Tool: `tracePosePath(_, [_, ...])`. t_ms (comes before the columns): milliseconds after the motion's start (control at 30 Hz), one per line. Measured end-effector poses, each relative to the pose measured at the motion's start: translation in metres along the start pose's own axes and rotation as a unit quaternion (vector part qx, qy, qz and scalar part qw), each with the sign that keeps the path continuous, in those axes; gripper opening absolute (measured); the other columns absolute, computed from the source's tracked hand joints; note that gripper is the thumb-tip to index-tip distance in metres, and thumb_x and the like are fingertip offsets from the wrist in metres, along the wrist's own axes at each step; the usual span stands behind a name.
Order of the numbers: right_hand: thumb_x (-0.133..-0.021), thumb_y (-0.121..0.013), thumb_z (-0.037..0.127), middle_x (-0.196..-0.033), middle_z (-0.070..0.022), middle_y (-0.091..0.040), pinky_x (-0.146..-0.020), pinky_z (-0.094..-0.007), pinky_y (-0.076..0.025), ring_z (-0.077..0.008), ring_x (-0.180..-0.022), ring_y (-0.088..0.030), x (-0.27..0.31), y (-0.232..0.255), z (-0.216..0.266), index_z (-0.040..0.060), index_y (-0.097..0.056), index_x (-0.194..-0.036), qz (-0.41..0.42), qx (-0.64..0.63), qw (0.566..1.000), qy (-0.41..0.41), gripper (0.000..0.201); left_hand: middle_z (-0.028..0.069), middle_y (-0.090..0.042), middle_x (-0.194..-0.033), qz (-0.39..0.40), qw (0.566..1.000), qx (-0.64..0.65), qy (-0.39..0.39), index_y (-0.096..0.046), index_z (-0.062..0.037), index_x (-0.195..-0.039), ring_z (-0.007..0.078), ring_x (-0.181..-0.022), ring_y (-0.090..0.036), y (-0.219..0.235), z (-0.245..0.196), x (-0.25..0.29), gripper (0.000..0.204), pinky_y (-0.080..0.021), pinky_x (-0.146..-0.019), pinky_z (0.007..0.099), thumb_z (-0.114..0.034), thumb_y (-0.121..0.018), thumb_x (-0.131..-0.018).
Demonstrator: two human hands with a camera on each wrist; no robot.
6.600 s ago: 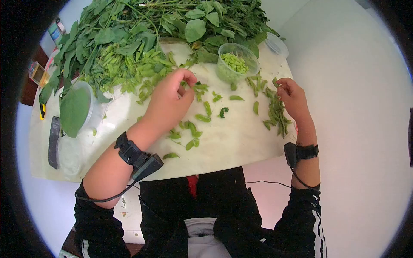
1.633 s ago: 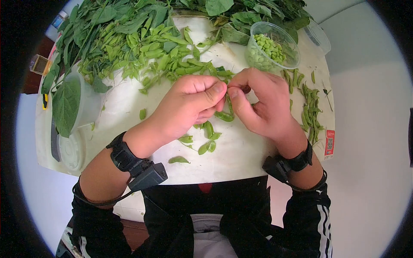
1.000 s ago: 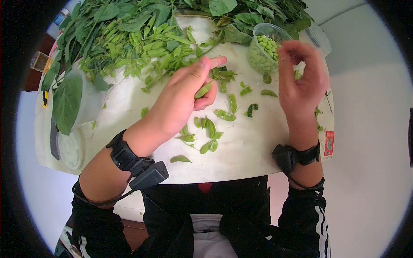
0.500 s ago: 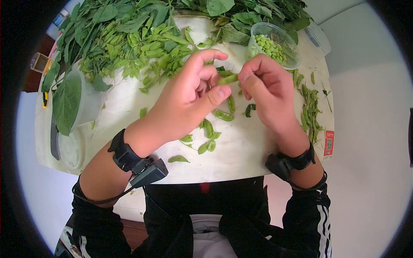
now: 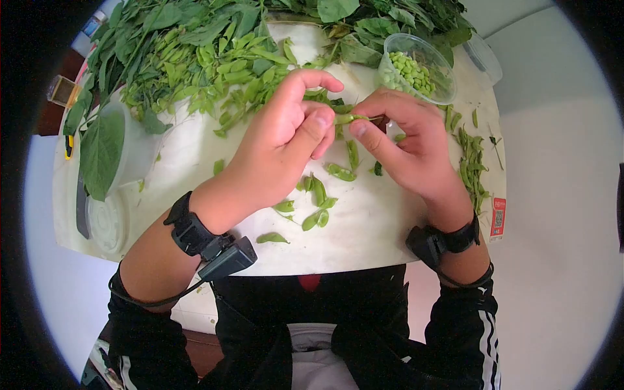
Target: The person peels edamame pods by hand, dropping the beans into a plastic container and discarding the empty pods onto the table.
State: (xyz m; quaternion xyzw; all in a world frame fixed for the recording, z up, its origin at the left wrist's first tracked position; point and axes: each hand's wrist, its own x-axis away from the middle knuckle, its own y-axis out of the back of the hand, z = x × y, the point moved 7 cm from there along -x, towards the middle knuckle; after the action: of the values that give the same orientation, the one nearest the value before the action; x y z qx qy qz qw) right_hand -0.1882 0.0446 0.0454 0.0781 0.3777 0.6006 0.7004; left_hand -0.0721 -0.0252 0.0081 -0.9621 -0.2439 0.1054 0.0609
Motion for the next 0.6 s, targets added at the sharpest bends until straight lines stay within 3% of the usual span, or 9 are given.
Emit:
tracePosePath(100, [-0.085, -0.065, 0.010, -0.067, -0.0055, -0.054, -0.053, -0.0265, -0.041, -0.0092, -0.062, -0.052, 0.002, -0.001, -0.001, -0.0001, -0.062, -0.088, -0.011, 0.000, 1.000, -0.018, 0.011, -0.0008, -0.047, -0.072, -0.006, 0.999, -0.033, -0.022, -0.040, -0.0041, -0.122, 0.0055, -0.064, -0.040, -0.001, -0.001, 0.000, 0.023, -0.035, -0.058, 0.0205, -0.011, -0.043, -0.100])
tracePosePath(167, [-0.086, -0.064, 0.009, -0.065, -0.0038, -0.053, -0.054, -0.0266, -0.041, -0.0090, -0.061, -0.049, 0.007, -0.013, -0.010, -0.0001, -0.059, -0.086, 0.074, -0.104, 0.981, -0.146, 0.011, -0.0005, -0.048, -0.074, -0.003, 0.999, -0.045, -0.016, -0.040, -0.0048, -0.121, 0.0062, -0.065, -0.042, -0.001, 0.002, 0.001, 0.023, -0.036, -0.059, 0.0206, -0.011, -0.043, -0.100])
tracePosePath(300, [-0.089, -0.063, 0.009, -0.067, -0.0014, -0.052, -0.056, -0.0257, -0.040, -0.0083, -0.062, -0.047, 0.010, -0.019, -0.004, 0.0009, -0.056, -0.082, 0.107, -0.181, 0.967, -0.143, 0.012, 0.0003, -0.050, -0.076, -0.021, 0.999, -0.048, -0.011, -0.041, -0.0053, -0.120, 0.0068, -0.067, -0.043, 0.000, -0.002, 0.001, 0.022, -0.037, -0.060, 0.0208, -0.009, -0.045, -0.099])
tracePosePath(400, [-0.090, -0.062, 0.008, -0.069, 0.0009, -0.051, -0.057, -0.0242, -0.038, -0.0072, -0.063, -0.045, 0.014, -0.025, -0.006, 0.0022, -0.055, -0.081, 0.127, -0.276, 0.936, -0.175, 0.013, 0.0012, -0.051, -0.078, 0.010, 0.999, -0.031, -0.007, -0.040, -0.0054, -0.119, 0.0070, -0.068, -0.044, -0.004, 0.001, 0.002, 0.021, -0.038, -0.061, 0.0211, -0.007, -0.045, -0.098])
tracePosePath(467, [-0.091, -0.062, 0.009, -0.070, 0.0015, -0.051, -0.055, -0.0230, -0.036, -0.0068, -0.062, -0.044, 0.015, -0.028, -0.006, 0.0024, -0.056, -0.081, 0.133, -0.334, 0.915, -0.181, 0.013, 0.0000, -0.050, -0.078, 0.039, 0.999, -0.001, -0.027, -0.036, -0.0070, -0.122, 0.0060, -0.065, -0.041, -0.010, 0.001, 0.001, 0.028, -0.033, -0.058, 0.0190, -0.019, -0.048, -0.100])
tracePosePath(600, [-0.090, -0.062, 0.010, -0.070, 0.0013, -0.052, -0.054, -0.0220, -0.034, -0.0065, -0.060, -0.044, 0.017, -0.027, -0.005, 0.0019, -0.059, -0.082, 0.142, -0.375, 0.895, -0.196, 0.012, 0.0011, -0.053, -0.080, 0.052, 0.998, 0.026, -0.011, -0.036, -0.0076, -0.119, 0.0059, -0.063, -0.041, -0.013, 0.001, 0.002, 0.026, -0.033, -0.055, 0.0184, -0.020, -0.049, -0.100])
